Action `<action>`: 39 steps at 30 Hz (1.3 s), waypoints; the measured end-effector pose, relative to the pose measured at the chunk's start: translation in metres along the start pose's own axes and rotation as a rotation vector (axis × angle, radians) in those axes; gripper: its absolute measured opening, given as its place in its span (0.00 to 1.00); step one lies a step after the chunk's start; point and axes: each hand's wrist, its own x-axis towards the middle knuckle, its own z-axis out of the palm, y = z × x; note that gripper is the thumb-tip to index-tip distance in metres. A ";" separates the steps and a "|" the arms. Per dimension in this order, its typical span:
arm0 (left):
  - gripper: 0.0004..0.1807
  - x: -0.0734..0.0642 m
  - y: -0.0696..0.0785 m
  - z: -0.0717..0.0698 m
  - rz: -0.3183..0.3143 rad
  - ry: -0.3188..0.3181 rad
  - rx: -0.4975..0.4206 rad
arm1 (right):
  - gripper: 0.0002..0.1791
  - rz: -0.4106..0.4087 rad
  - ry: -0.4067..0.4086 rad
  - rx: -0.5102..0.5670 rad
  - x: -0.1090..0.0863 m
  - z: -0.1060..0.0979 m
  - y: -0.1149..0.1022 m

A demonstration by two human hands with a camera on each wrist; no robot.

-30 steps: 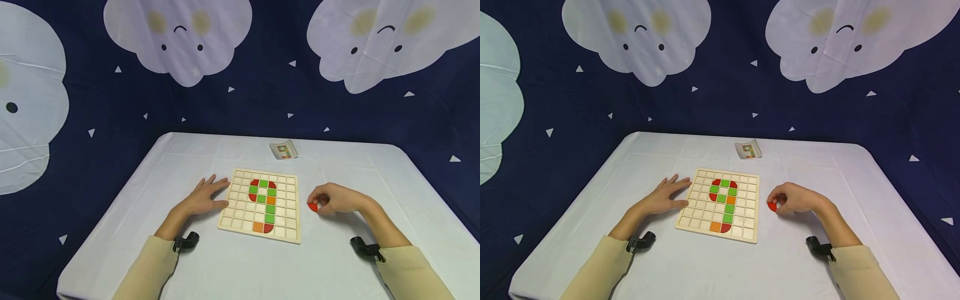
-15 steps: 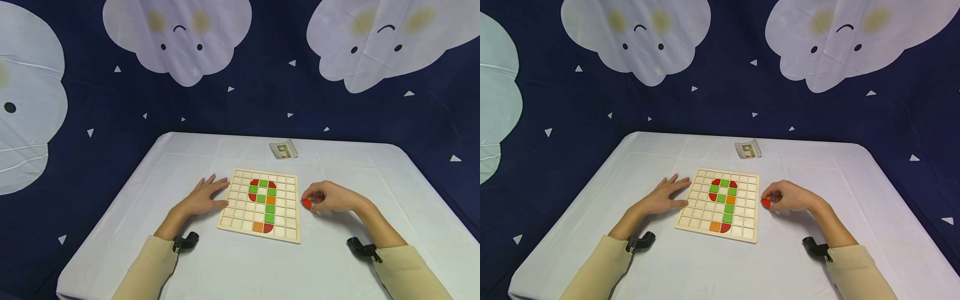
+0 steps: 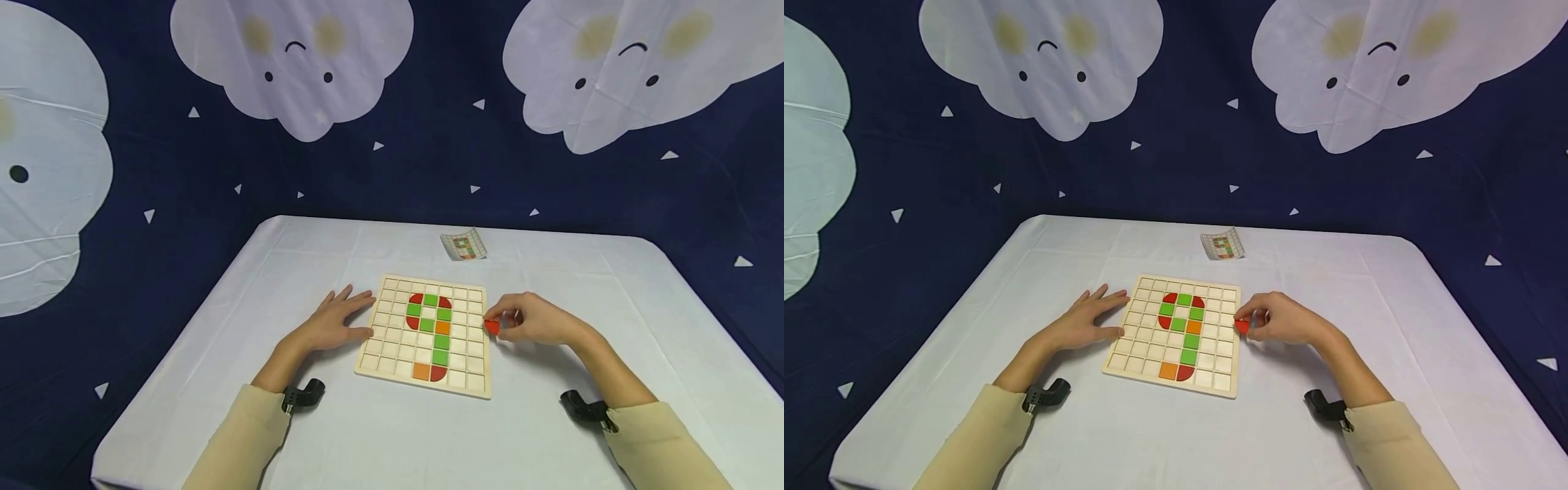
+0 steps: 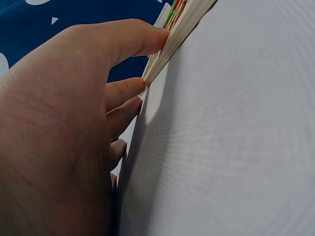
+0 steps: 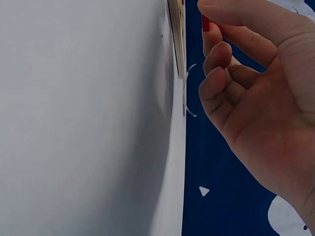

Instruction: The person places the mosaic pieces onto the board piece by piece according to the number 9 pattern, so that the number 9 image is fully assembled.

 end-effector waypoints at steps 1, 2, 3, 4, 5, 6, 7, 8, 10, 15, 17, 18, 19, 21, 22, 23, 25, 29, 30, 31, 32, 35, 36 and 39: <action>0.39 -0.001 0.000 -0.001 -0.007 -0.001 -0.001 | 0.17 -0.008 0.000 -0.002 0.001 0.001 -0.001; 0.39 -0.002 0.000 -0.001 -0.014 -0.003 -0.002 | 0.17 -0.016 0.002 -0.004 0.003 0.003 -0.002; 0.39 -0.003 0.001 -0.002 -0.017 -0.004 -0.002 | 0.17 -0.020 0.003 -0.005 0.004 0.004 -0.003; 0.39 -0.003 0.001 -0.002 -0.015 -0.004 -0.001 | 0.17 -0.022 0.005 -0.004 0.005 0.005 -0.004; 0.39 -0.003 0.001 -0.003 -0.013 -0.003 0.000 | 0.17 -0.023 0.007 -0.004 0.007 0.006 -0.005; 0.39 -0.003 0.001 -0.003 -0.013 -0.002 -0.003 | 0.17 -0.021 0.009 -0.007 0.007 0.007 -0.007; 0.39 -0.003 0.001 -0.002 -0.009 -0.001 -0.002 | 0.17 -0.018 0.011 -0.008 0.007 0.007 -0.008; 0.39 -0.002 0.001 -0.002 -0.004 0.000 -0.001 | 0.17 -0.014 0.013 -0.010 0.007 0.006 -0.009; 0.39 0.000 0.001 -0.001 0.003 0.002 0.000 | 0.17 -0.009 0.015 -0.014 0.007 0.006 -0.012; 0.39 0.002 0.002 0.001 0.002 -0.001 -0.009 | 0.18 -0.013 0.008 -0.031 0.006 0.006 -0.014; 0.39 0.003 0.001 0.001 -0.001 -0.005 -0.008 | 0.18 -0.017 0.009 -0.033 0.007 0.007 -0.015; 0.40 0.003 0.001 0.001 -0.004 -0.006 -0.008 | 0.18 -0.022 0.009 -0.033 0.007 0.007 -0.016; 0.40 0.002 0.001 0.001 -0.007 -0.005 -0.007 | 0.18 -0.027 0.009 -0.032 0.008 0.008 -0.017; 0.39 0.002 0.001 0.001 -0.008 -0.003 -0.005 | 0.18 -0.038 0.006 -0.029 0.011 0.009 -0.018; 0.39 0.002 0.001 0.001 -0.007 -0.002 -0.005 | 0.18 -0.043 0.003 -0.026 0.012 0.010 -0.019; 0.39 0.002 0.001 0.000 -0.004 0.000 -0.009 | 0.18 -0.048 0.000 -0.026 0.013 0.011 -0.020; 0.39 0.001 0.001 0.000 0.001 0.002 -0.010 | 0.18 -0.055 -0.006 -0.026 0.017 0.012 -0.022; 0.39 0.001 0.001 0.000 0.004 0.002 -0.010 | 0.18 -0.066 -0.015 -0.032 0.023 0.015 -0.026; 0.39 0.001 0.001 0.000 0.003 0.002 -0.008 | 0.17 -0.070 -0.017 -0.032 0.024 0.016 -0.027; 0.39 0.001 0.001 0.000 0.003 0.001 -0.007 | 0.17 -0.072 -0.020 -0.033 0.026 0.017 -0.029; 0.39 0.001 0.001 0.000 0.003 0.002 -0.004 | 0.17 -0.074 -0.021 -0.032 0.027 0.017 -0.030; 0.39 0.001 0.001 0.000 0.008 0.004 0.004 | 0.17 -0.083 -0.025 -0.024 0.031 0.018 -0.032; 0.39 0.001 0.001 0.000 0.010 0.004 0.005 | 0.17 -0.085 -0.027 -0.017 0.032 0.019 -0.033; 0.39 0.001 0.001 -0.001 0.013 0.004 0.003 | 0.17 -0.084 -0.026 -0.010 0.034 0.020 -0.034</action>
